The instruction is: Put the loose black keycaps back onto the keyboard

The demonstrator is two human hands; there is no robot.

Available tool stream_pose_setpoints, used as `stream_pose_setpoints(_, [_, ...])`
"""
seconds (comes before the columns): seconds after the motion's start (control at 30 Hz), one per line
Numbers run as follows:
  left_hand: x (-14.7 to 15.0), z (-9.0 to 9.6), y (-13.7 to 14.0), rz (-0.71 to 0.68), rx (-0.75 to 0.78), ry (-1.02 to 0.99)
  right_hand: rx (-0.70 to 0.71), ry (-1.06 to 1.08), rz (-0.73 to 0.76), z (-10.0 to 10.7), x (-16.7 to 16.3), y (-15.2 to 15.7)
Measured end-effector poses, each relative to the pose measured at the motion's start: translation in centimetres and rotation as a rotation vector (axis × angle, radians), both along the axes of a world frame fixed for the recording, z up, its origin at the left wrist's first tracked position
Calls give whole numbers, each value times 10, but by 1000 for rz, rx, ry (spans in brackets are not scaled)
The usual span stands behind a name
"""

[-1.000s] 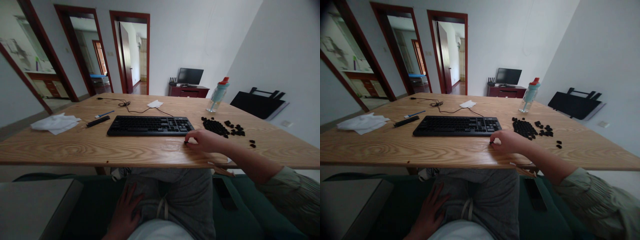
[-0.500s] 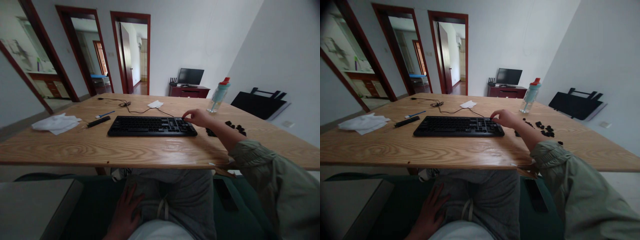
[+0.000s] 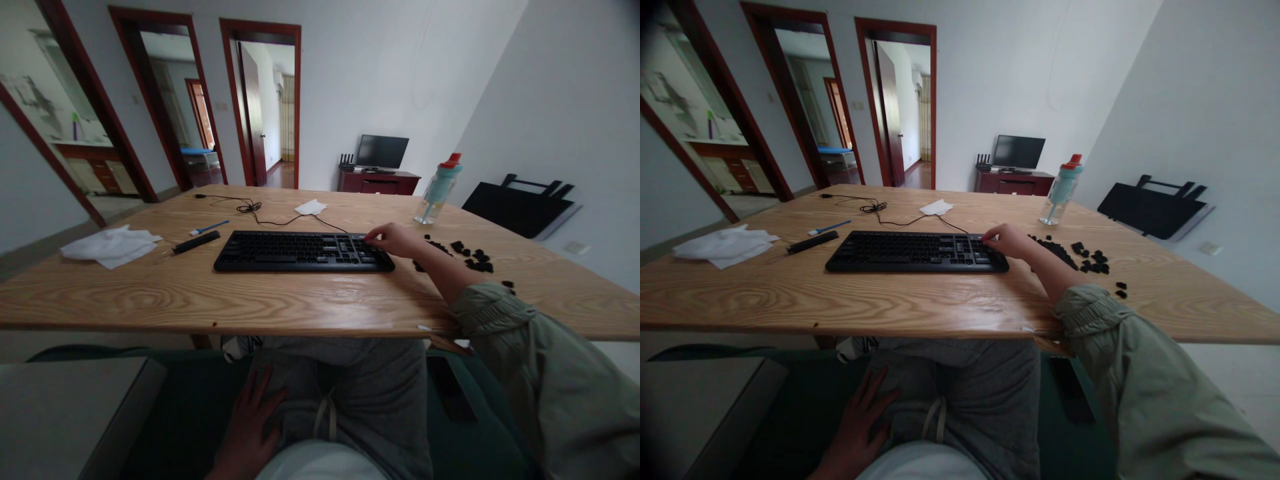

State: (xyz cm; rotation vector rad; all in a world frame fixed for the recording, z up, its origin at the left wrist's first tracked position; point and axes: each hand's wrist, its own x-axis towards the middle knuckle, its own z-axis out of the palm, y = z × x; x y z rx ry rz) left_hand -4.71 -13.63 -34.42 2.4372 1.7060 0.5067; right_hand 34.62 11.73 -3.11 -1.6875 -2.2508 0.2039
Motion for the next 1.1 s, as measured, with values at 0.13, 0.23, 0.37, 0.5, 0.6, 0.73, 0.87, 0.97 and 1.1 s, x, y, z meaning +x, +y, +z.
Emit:
stream_pose_setpoints(0.13, [0, 1, -1, -5, -20, -3, -12, 2, 16, 1, 1, 0])
stream_pose_setpoints(0.23, [-1, 0, -2, -2, -9, -6, -4, 9, 27, 1, 2, 3])
stream_pose_setpoints(0.37, [-1, -3, 0, -7, 12, -4, 7, 54, 41, 0, 1, 11])
stream_pose_setpoints(0.5, [-1, -4, -1, -8, 20, -9, 24, 108, 61, 0, 0, 17])
stream_pose_setpoints(0.6, [-1, -2, -1, -9, 4, -11, 13, 126, 66, -1, 0, 20])
stream_pose_setpoints(0.73, [0, 0, -1, -2, -10, -12, -49, 96, 83, 0, -2, 23])
stream_pose_setpoints(0.87, [0, -1, -1, -6, 8, -10, -126, 32, 78, 2, -7, 27])
stream_pose_setpoints(0.97, [-1, -3, -2, -9, 16, -8, -187, -1, 86, 5, -10, 33])
stream_pose_setpoints(1.1, [-1, -4, -2, -8, 12, -5, -255, -41, 99, 11, -12, 42])
